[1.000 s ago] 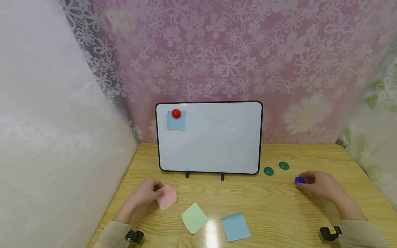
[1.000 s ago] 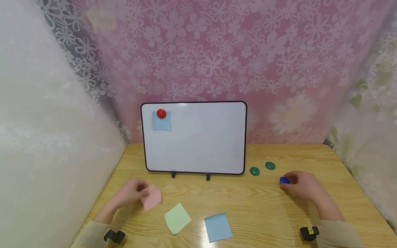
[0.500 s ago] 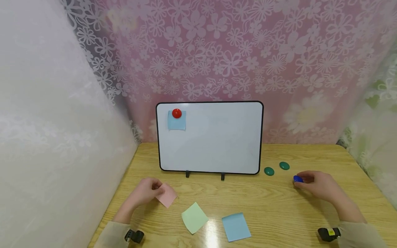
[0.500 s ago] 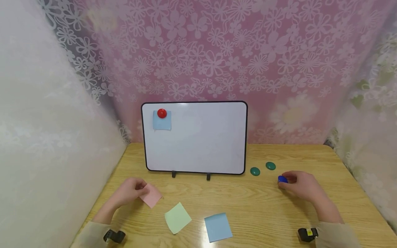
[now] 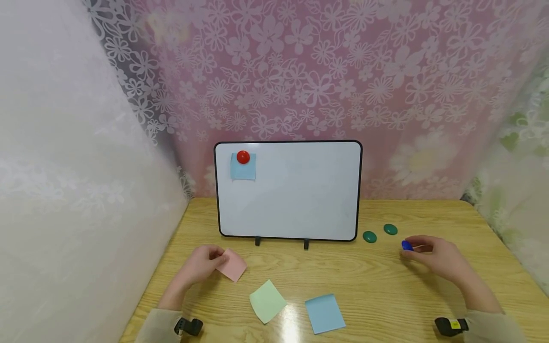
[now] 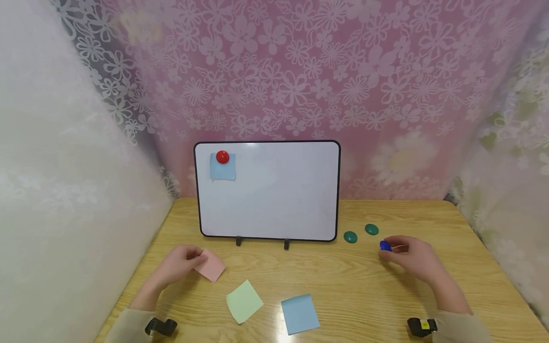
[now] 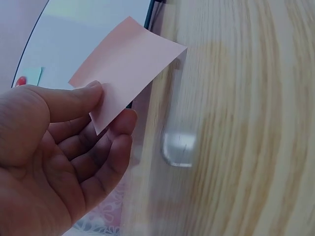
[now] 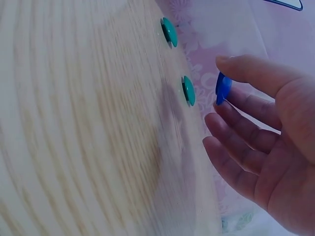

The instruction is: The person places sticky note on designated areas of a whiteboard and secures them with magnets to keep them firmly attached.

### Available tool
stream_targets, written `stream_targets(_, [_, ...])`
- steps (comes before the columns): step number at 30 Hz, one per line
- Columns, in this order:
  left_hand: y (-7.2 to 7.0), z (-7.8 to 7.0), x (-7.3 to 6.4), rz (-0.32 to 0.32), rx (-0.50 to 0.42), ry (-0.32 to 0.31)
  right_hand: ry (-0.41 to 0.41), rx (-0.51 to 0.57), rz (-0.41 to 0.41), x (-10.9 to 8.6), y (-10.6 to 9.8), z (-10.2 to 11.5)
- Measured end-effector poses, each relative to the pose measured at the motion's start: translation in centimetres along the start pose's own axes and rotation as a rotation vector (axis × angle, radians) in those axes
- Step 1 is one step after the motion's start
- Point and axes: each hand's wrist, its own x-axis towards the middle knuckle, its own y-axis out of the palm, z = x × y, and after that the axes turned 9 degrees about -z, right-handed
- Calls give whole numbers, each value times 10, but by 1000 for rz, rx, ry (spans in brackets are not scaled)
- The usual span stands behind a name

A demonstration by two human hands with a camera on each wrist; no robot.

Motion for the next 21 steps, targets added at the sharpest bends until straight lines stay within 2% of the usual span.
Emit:
stream_targets(6, [2, 0, 2, -11, -34, -16, -7, 32, -19, -3, 3, 6])
stream_targets(15, [5, -8, 4, -45, -101, -35, -65, 81, -22, -1, 7, 8])
stream_targets(21, [7, -12, 6, -50, -158, -49, -67, 118, -24, 0, 10, 10])
